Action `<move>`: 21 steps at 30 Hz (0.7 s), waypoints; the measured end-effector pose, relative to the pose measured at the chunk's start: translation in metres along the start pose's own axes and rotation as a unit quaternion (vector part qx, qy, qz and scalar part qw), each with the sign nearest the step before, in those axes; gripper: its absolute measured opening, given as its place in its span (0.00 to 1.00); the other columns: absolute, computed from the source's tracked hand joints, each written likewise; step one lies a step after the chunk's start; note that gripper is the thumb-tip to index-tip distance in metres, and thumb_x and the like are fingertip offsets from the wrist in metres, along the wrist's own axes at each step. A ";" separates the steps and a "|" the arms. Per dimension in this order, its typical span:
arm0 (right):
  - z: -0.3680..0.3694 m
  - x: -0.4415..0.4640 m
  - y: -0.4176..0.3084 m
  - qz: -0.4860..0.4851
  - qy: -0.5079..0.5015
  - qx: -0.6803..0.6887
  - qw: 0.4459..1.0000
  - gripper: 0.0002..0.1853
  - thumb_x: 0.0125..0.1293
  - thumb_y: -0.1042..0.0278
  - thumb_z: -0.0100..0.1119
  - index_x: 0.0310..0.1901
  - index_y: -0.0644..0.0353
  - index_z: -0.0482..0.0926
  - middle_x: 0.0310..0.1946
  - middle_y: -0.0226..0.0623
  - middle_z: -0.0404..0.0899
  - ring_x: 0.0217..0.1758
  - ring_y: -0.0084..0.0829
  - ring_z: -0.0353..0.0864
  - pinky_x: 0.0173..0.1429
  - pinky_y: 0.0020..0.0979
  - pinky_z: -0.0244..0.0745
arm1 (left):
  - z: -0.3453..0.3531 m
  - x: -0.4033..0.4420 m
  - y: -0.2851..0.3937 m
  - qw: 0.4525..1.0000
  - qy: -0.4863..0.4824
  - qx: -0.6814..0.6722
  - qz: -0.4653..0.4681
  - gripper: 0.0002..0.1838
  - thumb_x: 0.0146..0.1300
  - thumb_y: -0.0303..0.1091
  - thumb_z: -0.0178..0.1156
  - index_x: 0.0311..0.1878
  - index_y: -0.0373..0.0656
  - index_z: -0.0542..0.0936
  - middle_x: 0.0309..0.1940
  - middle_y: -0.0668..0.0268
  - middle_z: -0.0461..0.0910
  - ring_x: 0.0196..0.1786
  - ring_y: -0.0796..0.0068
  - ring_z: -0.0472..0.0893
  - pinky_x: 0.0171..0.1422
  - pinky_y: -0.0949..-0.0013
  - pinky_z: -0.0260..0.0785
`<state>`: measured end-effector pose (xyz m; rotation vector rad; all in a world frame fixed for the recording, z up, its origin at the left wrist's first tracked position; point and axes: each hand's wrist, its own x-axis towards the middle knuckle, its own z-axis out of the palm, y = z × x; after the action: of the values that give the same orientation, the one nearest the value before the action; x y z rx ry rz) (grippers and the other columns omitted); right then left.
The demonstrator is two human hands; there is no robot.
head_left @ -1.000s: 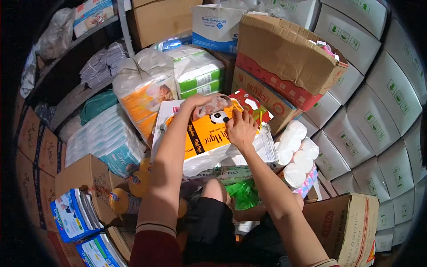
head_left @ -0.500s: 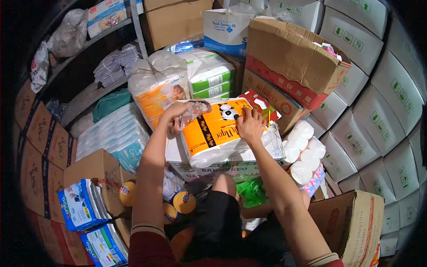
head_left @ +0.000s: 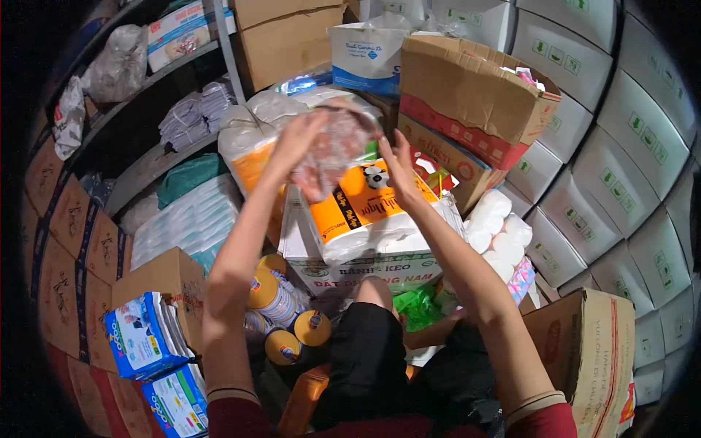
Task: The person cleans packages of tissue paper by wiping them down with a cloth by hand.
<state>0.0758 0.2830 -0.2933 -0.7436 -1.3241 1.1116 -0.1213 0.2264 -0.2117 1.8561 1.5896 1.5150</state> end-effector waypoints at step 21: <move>0.019 0.000 0.083 -0.151 -0.103 -0.588 0.788 0.24 0.63 0.43 0.41 0.55 0.43 0.74 0.61 0.49 0.65 0.68 0.59 0.52 0.67 0.65 0.35 | 0.113 -0.035 -0.164 0.868 -0.052 0.438 -0.227 0.26 0.55 0.52 0.56 0.50 0.42 0.76 0.57 0.59 0.72 0.65 0.54 0.61 0.63 0.35 0.47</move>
<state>0.0408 0.3078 -0.3671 -1.2366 -2.2343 -0.0382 -0.1161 0.3026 -0.3990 1.6420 2.6780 0.4766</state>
